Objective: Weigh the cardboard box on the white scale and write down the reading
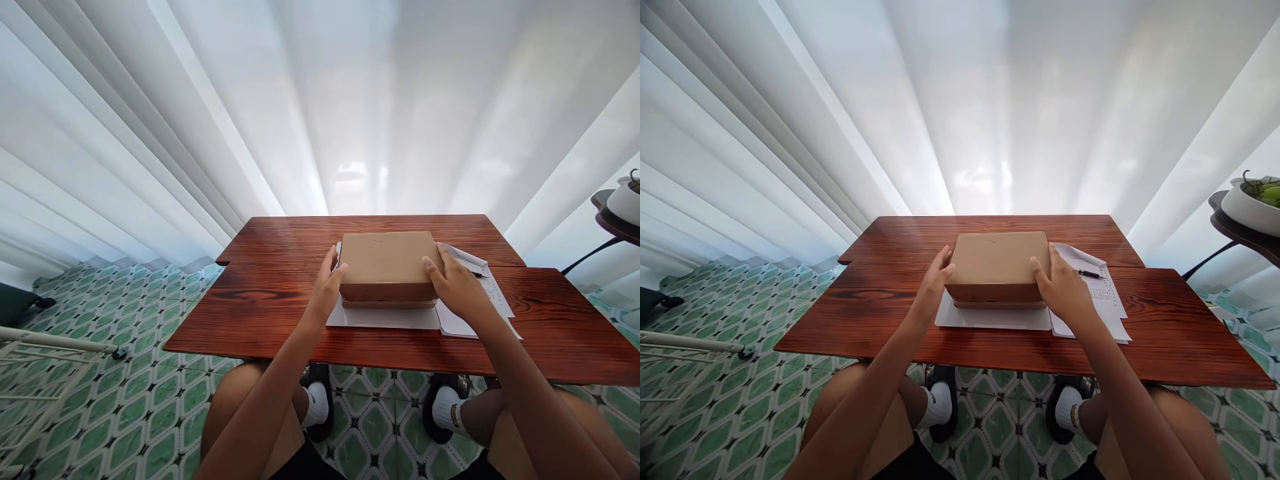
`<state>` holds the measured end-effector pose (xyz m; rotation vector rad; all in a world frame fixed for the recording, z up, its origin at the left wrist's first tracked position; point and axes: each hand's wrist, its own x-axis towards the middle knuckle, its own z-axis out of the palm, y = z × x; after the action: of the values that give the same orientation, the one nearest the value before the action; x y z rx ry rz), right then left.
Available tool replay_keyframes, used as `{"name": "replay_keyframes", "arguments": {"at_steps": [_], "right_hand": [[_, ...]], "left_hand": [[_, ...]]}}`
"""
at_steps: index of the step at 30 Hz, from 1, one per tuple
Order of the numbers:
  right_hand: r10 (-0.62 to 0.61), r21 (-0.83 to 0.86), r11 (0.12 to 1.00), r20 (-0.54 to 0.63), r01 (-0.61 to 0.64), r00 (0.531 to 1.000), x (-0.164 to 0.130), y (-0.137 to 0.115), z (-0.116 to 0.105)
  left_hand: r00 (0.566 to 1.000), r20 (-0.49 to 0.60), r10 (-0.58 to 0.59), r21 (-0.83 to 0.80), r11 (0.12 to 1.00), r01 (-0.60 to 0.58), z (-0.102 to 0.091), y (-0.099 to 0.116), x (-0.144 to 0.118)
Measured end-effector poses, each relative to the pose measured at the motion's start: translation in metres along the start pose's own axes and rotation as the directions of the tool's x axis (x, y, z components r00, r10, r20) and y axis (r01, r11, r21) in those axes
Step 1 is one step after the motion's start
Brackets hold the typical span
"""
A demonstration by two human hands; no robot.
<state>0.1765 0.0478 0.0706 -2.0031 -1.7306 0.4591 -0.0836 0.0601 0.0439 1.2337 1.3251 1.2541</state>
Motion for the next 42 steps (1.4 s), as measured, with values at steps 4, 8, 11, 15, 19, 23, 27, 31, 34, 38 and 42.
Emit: {"name": "replay_keyframes", "arguments": {"at_steps": [4,8,11,15,19,23,27,31,34,38,42], "right_hand": [[0.016,-0.061,0.998,-0.01,-0.017,1.0,0.0,0.001,-0.001],[0.009,-0.109,0.994,-0.024,-0.011,1.0,-0.001,0.003,-0.001],[0.009,-0.137,0.99,-0.011,-0.01,1.0,-0.001,0.003,-0.003],[0.021,-0.173,0.985,-0.008,-0.022,1.0,-0.002,-0.001,-0.004],[0.008,-0.193,0.981,-0.02,-0.012,1.0,-0.002,-0.003,-0.004],[-0.018,-0.189,0.982,-0.038,0.01,0.999,-0.001,0.0,-0.003],[-0.029,-0.189,0.982,-0.052,0.018,0.998,0.001,0.004,-0.003],[-0.013,-0.184,0.983,-0.058,0.002,0.998,0.0,0.005,-0.004],[-0.004,-0.154,0.988,-0.045,-0.003,0.999,-0.001,0.004,-0.005],[-0.001,-0.068,0.998,-0.037,-0.002,0.999,-0.005,0.0,-0.003],[-0.028,0.027,0.999,-0.033,0.029,0.999,-0.01,-0.004,0.0]], "left_hand": [[1.0,-0.002,-0.023,0.019,1.0,0.023,0.004,0.003,-0.007],[1.0,0.01,-0.029,-0.006,1.0,0.029,0.009,0.003,-0.011],[1.0,0.016,-0.026,-0.024,0.999,0.026,0.013,0.0,-0.012],[0.998,-0.043,-0.049,-0.033,0.998,0.047,0.017,-0.002,-0.013],[0.998,-0.02,-0.058,-0.097,0.994,0.056,0.019,0.002,-0.014],[0.998,-0.012,-0.057,-0.118,0.991,0.056,0.021,0.003,-0.014],[0.999,-0.018,-0.043,-0.125,0.991,0.04,0.023,0.002,-0.013],[0.999,-0.017,-0.042,-0.13,0.991,0.04,0.024,0.006,-0.015],[0.999,-0.028,-0.03,-0.123,0.992,0.027,0.023,0.01,-0.016],[0.999,-0.05,-0.013,-0.1,0.995,0.008,0.02,0.015,-0.016],[0.996,-0.081,0.048,-0.058,0.997,-0.053,0.015,0.02,-0.017]]}}
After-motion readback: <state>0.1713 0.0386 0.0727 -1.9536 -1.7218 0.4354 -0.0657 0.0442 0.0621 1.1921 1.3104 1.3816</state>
